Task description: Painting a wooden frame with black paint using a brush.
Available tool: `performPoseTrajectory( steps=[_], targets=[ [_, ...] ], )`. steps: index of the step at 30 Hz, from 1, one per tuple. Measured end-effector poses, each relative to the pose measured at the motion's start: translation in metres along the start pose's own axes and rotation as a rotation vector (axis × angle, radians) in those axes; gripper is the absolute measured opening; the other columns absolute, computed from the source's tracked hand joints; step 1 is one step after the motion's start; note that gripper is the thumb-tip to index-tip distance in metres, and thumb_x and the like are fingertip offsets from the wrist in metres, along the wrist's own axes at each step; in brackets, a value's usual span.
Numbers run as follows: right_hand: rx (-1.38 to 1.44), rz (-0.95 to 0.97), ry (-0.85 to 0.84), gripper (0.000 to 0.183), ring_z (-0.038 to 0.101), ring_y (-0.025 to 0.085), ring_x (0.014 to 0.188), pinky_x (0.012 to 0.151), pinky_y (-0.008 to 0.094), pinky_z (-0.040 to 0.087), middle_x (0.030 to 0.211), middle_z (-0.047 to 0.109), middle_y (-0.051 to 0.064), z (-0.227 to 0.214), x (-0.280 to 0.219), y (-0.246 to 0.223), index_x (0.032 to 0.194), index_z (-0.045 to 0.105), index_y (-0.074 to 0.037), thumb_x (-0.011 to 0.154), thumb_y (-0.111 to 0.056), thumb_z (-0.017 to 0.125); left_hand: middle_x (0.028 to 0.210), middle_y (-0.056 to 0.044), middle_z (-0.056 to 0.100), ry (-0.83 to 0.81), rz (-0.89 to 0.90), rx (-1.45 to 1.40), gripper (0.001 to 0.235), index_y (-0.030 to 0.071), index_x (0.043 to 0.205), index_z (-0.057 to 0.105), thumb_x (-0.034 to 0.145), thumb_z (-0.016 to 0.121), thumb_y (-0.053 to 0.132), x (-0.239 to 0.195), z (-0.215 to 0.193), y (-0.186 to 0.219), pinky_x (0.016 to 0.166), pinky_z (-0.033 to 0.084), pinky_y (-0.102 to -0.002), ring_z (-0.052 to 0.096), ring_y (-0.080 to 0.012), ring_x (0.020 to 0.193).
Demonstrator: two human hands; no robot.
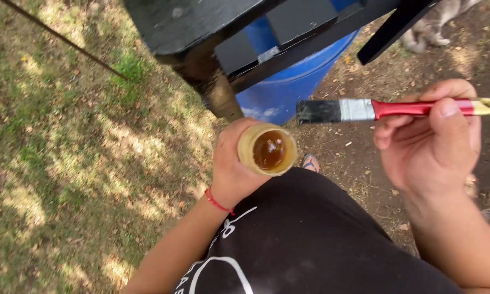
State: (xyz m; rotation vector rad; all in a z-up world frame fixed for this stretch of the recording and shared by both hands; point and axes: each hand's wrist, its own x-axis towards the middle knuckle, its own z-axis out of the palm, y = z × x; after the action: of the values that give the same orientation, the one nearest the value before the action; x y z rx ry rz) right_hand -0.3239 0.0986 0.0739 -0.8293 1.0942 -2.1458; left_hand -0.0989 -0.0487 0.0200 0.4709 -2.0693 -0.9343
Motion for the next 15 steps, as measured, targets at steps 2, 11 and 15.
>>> performPoseTrajectory(
  steps=[2, 11, 15],
  targets=[
    [0.067, -0.024, 0.035, 0.008, 0.068, 0.022, 0.068, 0.053, 0.026, 0.057, 0.085, 0.066, 0.013, -0.013, 0.005, 0.007, 0.104, 0.057, -0.012, 0.108, -0.019, 0.056, 0.118, -0.011, 0.060, 0.011, 0.000, 0.016, 0.085, 0.003, 0.125, 0.052, 0.060, 0.101, 0.027, -0.004, 0.003, -0.001, 0.102, 0.050, -0.036, 0.060, -0.0241, 0.110],
    [-0.081, 0.138, 0.684, 0.014, 0.073, 0.017, 0.072, 0.056, 0.022, 0.060, 0.085, 0.072, 0.012, -0.063, 0.041, 0.074, 0.108, 0.059, -0.004, 0.103, -0.003, 0.046, 0.122, -0.009, 0.062, -0.017, -0.204, 0.055, 0.075, 0.008, 0.126, 0.053, 0.065, 0.093, 0.028, -0.014, -0.006, 0.004, 0.099, 0.054, -0.034, 0.065, -0.0225, 0.111],
    [-0.184, 0.013, 0.653, 0.019, 0.076, 0.015, 0.086, 0.065, 0.020, 0.066, 0.097, 0.074, 0.011, -0.083, 0.047, 0.119, 0.116, 0.056, -0.006, 0.098, -0.005, 0.050, 0.102, -0.021, 0.064, 0.059, -0.061, -0.114, 0.063, -0.004, 0.114, 0.055, 0.060, 0.088, 0.005, -0.012, -0.010, 0.005, 0.087, 0.058, -0.051, 0.070, -0.0396, 0.095]
  ],
)
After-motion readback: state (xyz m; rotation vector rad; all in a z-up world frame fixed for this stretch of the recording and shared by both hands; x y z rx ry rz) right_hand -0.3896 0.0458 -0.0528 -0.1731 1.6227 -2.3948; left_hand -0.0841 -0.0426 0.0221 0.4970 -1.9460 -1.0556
